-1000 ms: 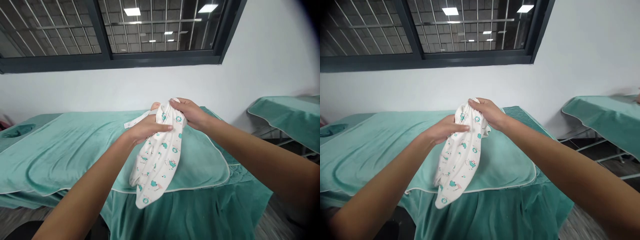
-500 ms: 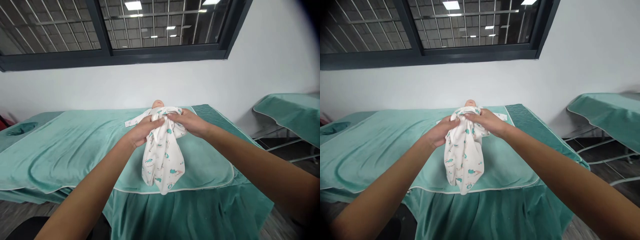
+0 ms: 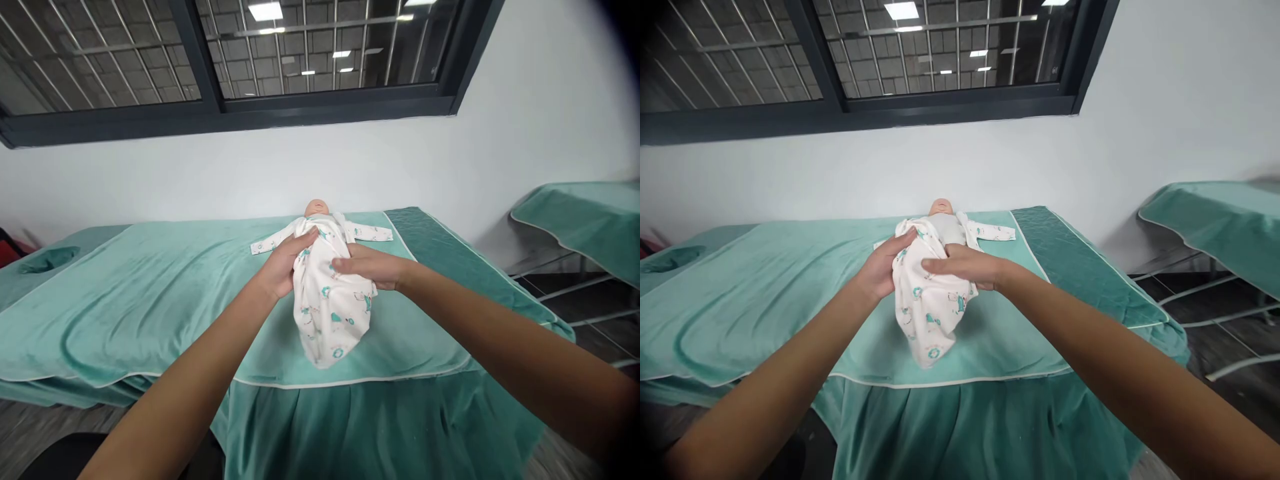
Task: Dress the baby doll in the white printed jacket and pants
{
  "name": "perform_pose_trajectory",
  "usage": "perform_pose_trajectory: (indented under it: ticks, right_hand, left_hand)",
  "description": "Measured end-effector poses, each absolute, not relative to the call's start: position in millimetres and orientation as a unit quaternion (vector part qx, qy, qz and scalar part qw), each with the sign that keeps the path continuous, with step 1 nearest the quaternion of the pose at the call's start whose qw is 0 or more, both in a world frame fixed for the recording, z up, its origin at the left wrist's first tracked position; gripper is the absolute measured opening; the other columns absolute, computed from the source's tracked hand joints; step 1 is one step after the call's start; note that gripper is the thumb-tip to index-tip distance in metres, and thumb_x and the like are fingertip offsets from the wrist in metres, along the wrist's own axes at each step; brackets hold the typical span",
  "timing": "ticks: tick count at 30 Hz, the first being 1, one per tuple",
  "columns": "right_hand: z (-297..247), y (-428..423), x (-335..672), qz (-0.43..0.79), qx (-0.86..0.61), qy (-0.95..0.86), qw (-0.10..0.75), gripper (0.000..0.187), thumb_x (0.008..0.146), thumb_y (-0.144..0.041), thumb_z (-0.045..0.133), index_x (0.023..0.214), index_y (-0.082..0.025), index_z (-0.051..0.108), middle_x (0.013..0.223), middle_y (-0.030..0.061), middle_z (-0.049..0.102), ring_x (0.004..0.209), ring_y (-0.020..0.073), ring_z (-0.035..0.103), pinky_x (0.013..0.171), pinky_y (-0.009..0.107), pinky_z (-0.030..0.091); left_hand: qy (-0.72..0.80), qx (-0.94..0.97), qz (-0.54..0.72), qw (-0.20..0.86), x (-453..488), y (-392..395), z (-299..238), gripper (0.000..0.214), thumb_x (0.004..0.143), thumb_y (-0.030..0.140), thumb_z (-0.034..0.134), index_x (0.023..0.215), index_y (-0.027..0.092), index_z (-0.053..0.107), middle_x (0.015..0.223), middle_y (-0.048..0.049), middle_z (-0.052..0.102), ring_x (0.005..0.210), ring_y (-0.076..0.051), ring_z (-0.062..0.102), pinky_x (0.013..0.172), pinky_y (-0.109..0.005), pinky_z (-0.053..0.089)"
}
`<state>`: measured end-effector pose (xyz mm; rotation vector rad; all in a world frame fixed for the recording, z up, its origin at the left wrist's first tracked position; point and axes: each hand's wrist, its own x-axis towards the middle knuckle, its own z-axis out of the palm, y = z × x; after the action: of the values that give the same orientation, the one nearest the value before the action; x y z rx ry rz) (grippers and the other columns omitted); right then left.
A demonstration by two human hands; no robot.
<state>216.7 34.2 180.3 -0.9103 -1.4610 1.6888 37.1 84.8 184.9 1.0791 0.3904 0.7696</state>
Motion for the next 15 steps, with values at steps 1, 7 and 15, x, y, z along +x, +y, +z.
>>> perform_pose_trajectory:
  ticks: [1,7,15]
  right_hand:
    - [178.3,34.0,216.8,0.643,-0.365,-0.582,0.338,0.054,0.067,-0.050,0.085,0.105,-0.016,0.071,0.102,0.0102,0.074,0.092,0.0235,0.071,0.076,0.031,0.059]
    - [172.3,45.4,221.8,0.594,-0.353,-0.505,0.518,0.041,0.080,-0.047,0.076,0.107,-0.017,0.070,0.106,0.0095,0.075,0.096,0.0244,0.070,0.082,0.035,0.058]
    - [170.6,37.6,214.7,0.666,-0.270,-0.452,0.528,0.045,0.085,-0.053,0.067,0.113,-0.018,0.067,0.093,0.0074,0.075,0.085,0.0223,0.071,0.073,0.032,0.059]
  left_hand:
    - [0.183,0.496,0.338,0.779,36.6,83.3,182.9,0.045,0.085,0.038,0.069,0.121,0.012,0.066,0.100,-0.0123,0.076,0.091,-0.026,0.073,0.088,-0.036,0.055]
    - [0.211,0.513,0.218,0.803,25.4,70.0,166.9,0.062,0.074,0.046,0.078,0.122,0.009,0.065,0.099,-0.0160,0.076,0.091,-0.030,0.073,0.079,-0.036,0.057]
    - [0.210,0.499,0.333,0.772,19.9,76.7,170.9,0.053,0.070,0.027,0.081,0.118,0.009,0.069,0.099,-0.0138,0.077,0.093,-0.030,0.073,0.083,-0.037,0.057]
